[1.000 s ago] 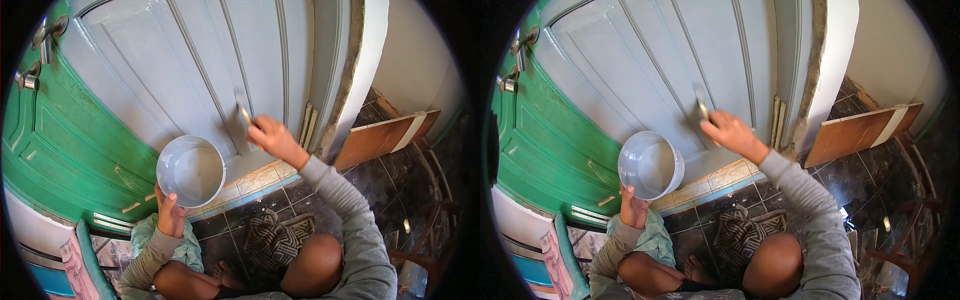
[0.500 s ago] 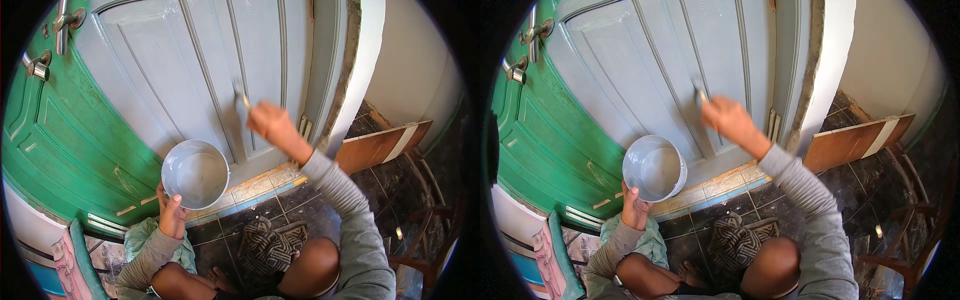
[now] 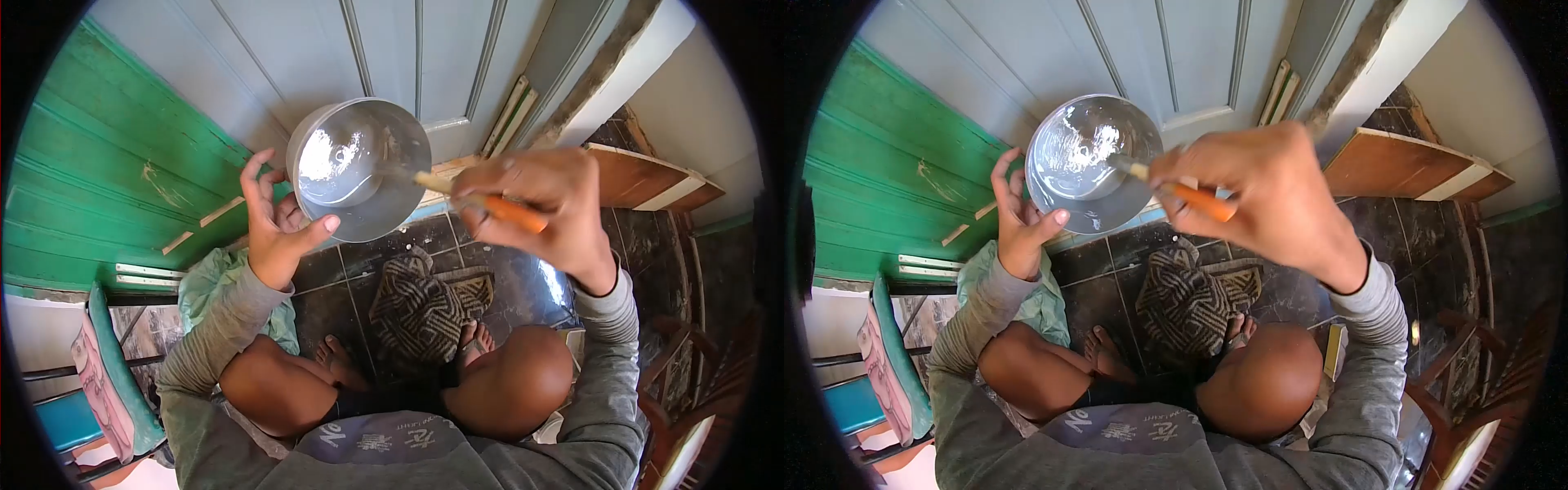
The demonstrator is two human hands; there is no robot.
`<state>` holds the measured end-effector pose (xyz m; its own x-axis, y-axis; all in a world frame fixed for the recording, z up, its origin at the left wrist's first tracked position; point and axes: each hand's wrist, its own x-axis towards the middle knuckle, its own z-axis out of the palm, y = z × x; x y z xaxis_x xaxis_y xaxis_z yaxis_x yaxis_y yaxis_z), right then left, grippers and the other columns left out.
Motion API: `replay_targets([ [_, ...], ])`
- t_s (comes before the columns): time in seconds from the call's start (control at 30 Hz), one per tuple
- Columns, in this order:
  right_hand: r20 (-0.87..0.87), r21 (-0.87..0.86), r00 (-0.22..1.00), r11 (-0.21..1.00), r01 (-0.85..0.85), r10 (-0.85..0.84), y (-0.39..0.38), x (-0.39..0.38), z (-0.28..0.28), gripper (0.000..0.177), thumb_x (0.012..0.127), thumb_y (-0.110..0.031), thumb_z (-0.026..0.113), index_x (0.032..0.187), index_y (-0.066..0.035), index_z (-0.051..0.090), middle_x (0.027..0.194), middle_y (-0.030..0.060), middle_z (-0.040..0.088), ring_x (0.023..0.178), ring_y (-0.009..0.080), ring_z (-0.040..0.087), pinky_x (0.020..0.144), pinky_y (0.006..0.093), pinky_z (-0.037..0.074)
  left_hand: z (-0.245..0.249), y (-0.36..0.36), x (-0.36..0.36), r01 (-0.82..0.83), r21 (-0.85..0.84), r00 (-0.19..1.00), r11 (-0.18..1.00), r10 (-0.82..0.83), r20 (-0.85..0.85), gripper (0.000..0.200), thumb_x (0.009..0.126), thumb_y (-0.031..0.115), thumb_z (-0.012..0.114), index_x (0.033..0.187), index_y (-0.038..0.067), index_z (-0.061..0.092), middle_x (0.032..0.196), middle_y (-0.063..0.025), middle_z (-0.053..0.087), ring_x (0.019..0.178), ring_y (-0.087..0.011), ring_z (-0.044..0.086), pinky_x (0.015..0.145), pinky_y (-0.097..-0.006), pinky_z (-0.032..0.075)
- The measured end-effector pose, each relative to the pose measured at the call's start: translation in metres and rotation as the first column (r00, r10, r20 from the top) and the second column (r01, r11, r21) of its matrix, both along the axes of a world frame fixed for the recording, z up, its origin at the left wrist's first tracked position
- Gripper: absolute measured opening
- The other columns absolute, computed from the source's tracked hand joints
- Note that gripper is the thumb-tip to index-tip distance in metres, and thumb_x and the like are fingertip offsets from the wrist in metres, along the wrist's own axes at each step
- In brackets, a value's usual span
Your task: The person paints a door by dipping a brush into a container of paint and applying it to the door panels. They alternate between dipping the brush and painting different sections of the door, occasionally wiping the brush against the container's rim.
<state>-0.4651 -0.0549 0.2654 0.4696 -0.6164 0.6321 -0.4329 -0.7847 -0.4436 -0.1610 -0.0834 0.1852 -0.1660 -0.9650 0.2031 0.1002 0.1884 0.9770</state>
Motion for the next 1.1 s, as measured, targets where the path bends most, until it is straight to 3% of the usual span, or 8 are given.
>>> replay_targets([
  [0.17, -0.155, -0.215, 0.98, 0.973, 0.086, -0.121, -0.01, 0.013, -0.023, 0.012, 0.079, -0.016, 0.073, 0.091, -0.012, 0.071, 0.071, 0.0002, 0.065, 0.06, 0.0206, 0.064, 0.049, 0.0328, 0.047, 0.0, 0.001, -0.01, 0.015, 0.023, 1.0, 1.0, -0.015, 0.021, 0.111, 0.067, 0.009, 0.088, 0.148, 0.011, 0.012, 0.131, -0.0174, 0.035, 0.117, -0.0286, 0.056, 0.103, -0.0425, 0.049],
  [0.47, -0.325, -0.033, 0.945, 0.998, -0.053, 0.04, -0.029, 0.02, -0.035, 0.018, 0.081, -0.019, 0.071, 0.097, -0.013, 0.071, 0.07, 0.0049, 0.065, 0.064, 0.0261, 0.065, 0.056, 0.0386, 0.05, -0.005, 0.002, -0.014, 0.043, 0.066, 0.997, 0.997, -0.047, 0.066, 0.111, 0.066, 0.012, 0.09, 0.147, 0.011, 0.013, 0.129, -0.0169, 0.036, 0.115, -0.0293, 0.057, 0.1, -0.0422, 0.051],
  [0.57, -0.218, -0.045, 0.975, 0.998, -0.049, 0.038, -0.029, 0.015, -0.025, 0.016, 0.082, -0.016, 0.073, 0.096, -0.01, 0.071, 0.074, 0.0073, 0.068, 0.066, 0.0271, 0.067, 0.059, 0.0349, 0.052, -0.005, 0.001, -0.016, 0.05, 0.092, 0.998, 0.995, -0.054, 0.043, 0.11, 0.067, 0.011, 0.089, 0.147, 0.011, 0.013, 0.129, -0.0168, 0.036, 0.117, -0.0303, 0.056, 0.1, -0.0426, 0.051],
  [0.67, 0.077, 0.062, 0.997, 0.998, 0.003, -0.008, -0.025, 0.001, -0.013, 0.013, 0.083, -0.011, 0.075, 0.094, -0.006, 0.072, 0.078, 0.0087, 0.071, 0.068, 0.0219, 0.07, 0.062, 0.0293, 0.053, -0.005, 0.003, -0.014, 0.029, 0.129, 0.999, 0.991, -0.031, 0.009, 0.108, 0.069, 0.008, 0.087, 0.148, 0.012, 0.013, 0.129, -0.017, 0.036, 0.118, -0.0314, 0.056, 0.101, -0.0438, 0.051],
  [0.7, 0.183, 0.274, 0.976, 0.96, 0.063, -0.116, -0.017, -0.003, -0.014, 0.012, 0.081, -0.009, 0.076, 0.091, -0.002, 0.072, 0.082, 0.0074, 0.073, 0.072, 0.0148, 0.07, 0.065, 0.0261, 0.054, -0.003, 0.002, -0.014, 0.029, 0.133, 1.0, 0.991, -0.029, 0.002, 0.107, 0.07, 0.007, 0.086, 0.148, 0.013, 0.013, 0.129, -0.0171, 0.036, 0.118, -0.0317, 0.056, 0.101, -0.0442, 0.051],
  [0.83, 0.424, 0.457, 0.823, 0.874, 0.166, -0.378, -0.011, -0.007, -0.065, 0.011, 0.079, -0.006, 0.074, 0.086, 0.0, 0.068, 0.077, 0.0014, 0.067, 0.074, 0.0048, 0.059, 0.066, 0.0234, 0.05, -0.006, -0.002, -0.014, -0.014, 0.215, 0.993, 0.976, 0.04, -0.116, 0.103, 0.073, 0.007, 0.084, 0.149, 0.015, 0.015, 0.129, -0.0166, 0.037, 0.117, -0.0314, 0.057, 0.1, -0.0453, 0.051],
  [0.9, 0.517, 0.672, 0.68, 0.738, 0.054, -0.52, -0.007, -0.007, -0.081, 0.015, 0.082, -0.007, 0.073, 0.084, 0.0, 0.06, 0.077, 0.0051, 0.066, 0.068, 0.0089, 0.066, 0.054, 0.0237, 0.052, -0.017, -0.007, -0.01, -0.056, 0.233, 0.993, 0.971, 0.079, -0.09, 0.101, 0.074, 0.007, 0.084, 0.148, 0.016, 0.017, 0.127, -0.0154, 0.038, 0.113, -0.03, 0.058, 0.097, -0.0442, 0.053],
  [1.1, 0.715, 0.635, 0.459, 0.765, -0.11, -0.527, -0.001, -0.015, -0.096, 0.012, 0.089, -0.002, 0.064, 0.087, 0.001, 0.053, 0.079, 0.0109, 0.066, 0.071, 0.0198, 0.072, 0.055, 0.027, 0.057, -0.02, -0.013, -0.013, -0.107, 0.28, 0.981, 0.954, 0.148, -0.129, 0.093, 0.078, 0.008, 0.081, 0.147, 0.015, 0.019, 0.122, -0.0137, 0.042, 0.11, -0.0281, 0.058, 0.092, -0.0451, 0.054],
])
